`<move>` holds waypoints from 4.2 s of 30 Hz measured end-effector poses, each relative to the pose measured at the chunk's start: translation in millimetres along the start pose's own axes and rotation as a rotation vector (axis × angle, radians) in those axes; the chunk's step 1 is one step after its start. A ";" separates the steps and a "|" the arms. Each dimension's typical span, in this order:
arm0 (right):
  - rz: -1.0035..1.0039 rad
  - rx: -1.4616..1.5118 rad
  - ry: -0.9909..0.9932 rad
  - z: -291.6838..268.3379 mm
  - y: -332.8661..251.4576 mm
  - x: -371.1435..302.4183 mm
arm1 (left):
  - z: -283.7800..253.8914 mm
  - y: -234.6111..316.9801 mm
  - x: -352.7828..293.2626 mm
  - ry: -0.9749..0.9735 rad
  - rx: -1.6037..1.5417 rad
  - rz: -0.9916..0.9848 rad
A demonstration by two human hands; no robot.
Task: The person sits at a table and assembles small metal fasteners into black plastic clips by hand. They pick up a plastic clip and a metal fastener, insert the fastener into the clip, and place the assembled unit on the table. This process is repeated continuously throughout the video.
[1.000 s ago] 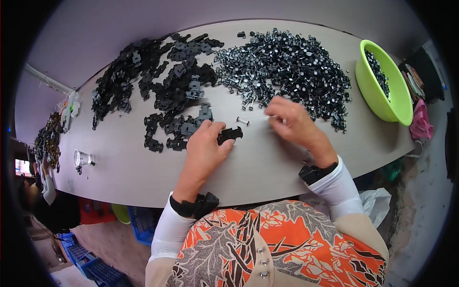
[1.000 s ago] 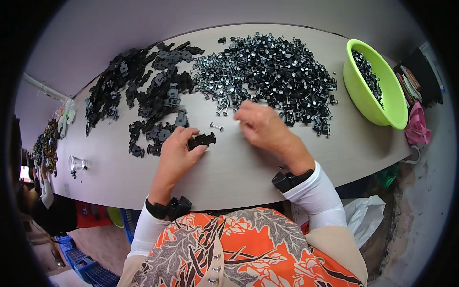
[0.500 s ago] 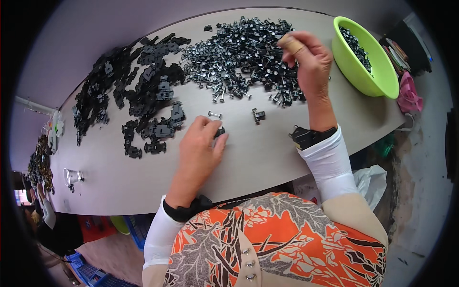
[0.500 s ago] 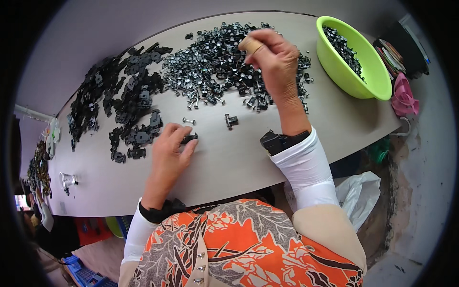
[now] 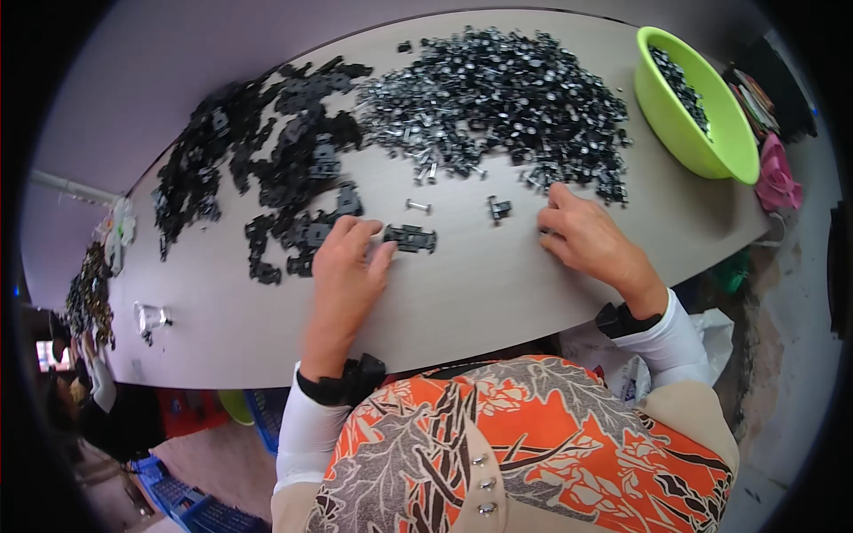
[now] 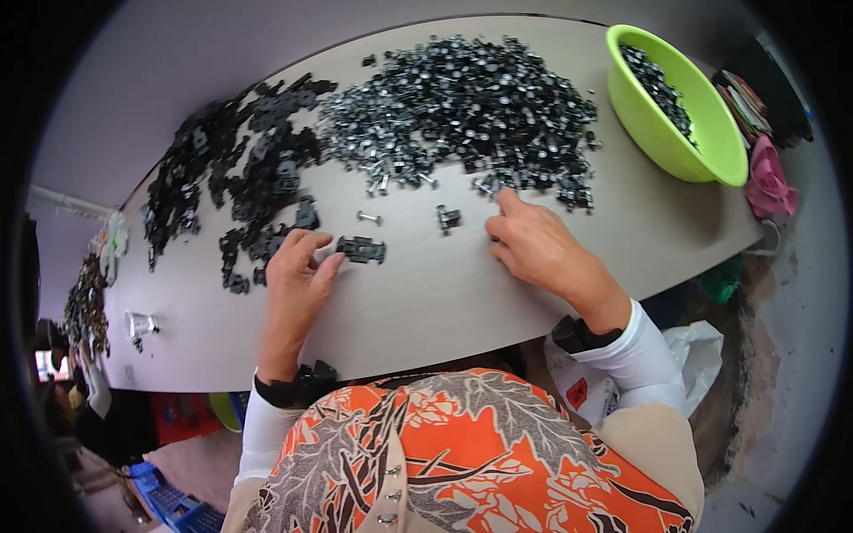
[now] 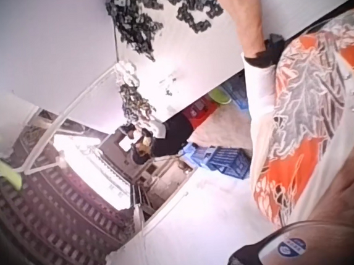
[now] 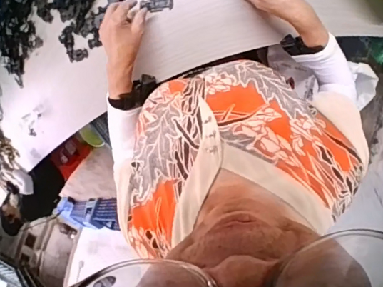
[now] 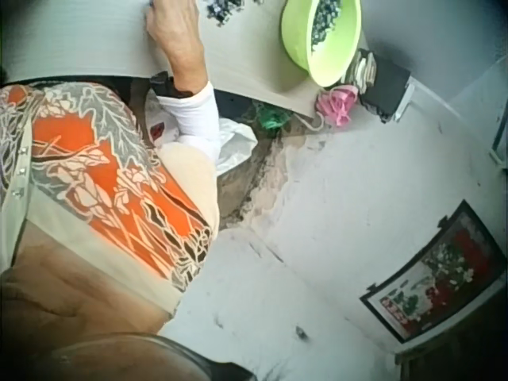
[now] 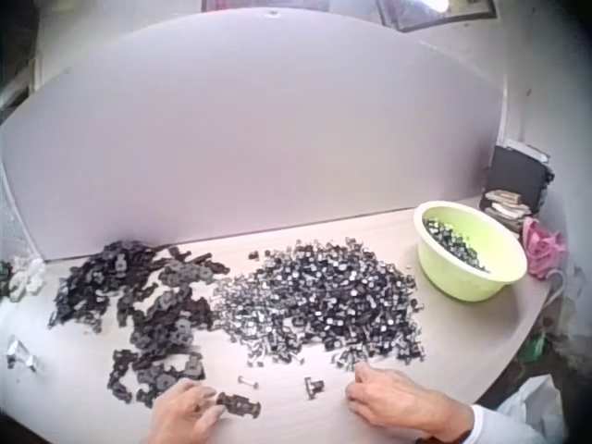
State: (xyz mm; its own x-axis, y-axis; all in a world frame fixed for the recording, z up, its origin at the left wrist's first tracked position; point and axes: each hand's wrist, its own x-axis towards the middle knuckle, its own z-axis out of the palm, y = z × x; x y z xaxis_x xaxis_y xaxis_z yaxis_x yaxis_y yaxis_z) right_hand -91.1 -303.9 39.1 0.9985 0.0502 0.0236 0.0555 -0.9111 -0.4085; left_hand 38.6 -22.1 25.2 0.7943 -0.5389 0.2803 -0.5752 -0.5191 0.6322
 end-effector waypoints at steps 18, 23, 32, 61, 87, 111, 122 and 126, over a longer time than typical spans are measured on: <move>-0.277 0.473 0.085 -1.5 -43.4 56.7 | 14.3 -8.2 21.0 -0.341 -1.026 -0.571; -0.317 0.729 0.034 25.0 -60.1 70.3 | 12.3 8.5 17.3 -0.475 -1.163 -0.560; -0.279 0.874 0.071 39.5 -57.0 70.5 | 17.9 -10.6 6.0 -0.281 -1.296 -0.575; -0.533 0.487 0.209 50.1 -73.0 61.5 | 15.9 1.7 -13.5 -0.279 -1.257 -0.715; -0.471 0.625 0.201 44.6 -84.3 46.8 | 15.1 4.8 -14.2 -0.459 -1.459 -0.708; 0.243 0.488 -0.102 21.6 -29.6 55.0 | 17.0 -6.7 -15.5 -0.406 -1.405 -0.736; -0.329 0.380 0.101 32.2 -45.5 47.5 | 14.3 -3.2 -12.2 -0.446 -1.546 -0.763; -0.419 0.466 0.207 38.9 -80.2 48.6 | 23.6 -13.8 -16.3 -0.506 -1.741 -0.753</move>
State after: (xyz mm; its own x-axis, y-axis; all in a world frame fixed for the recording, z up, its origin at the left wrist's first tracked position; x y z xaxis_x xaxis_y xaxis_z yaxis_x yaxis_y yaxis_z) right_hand -47.0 -212.5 37.5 0.8740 0.2402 0.4224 0.4806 -0.5567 -0.6776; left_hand 29.0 -21.8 -5.1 0.4440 -0.8297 -0.3385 0.8328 0.2426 0.4976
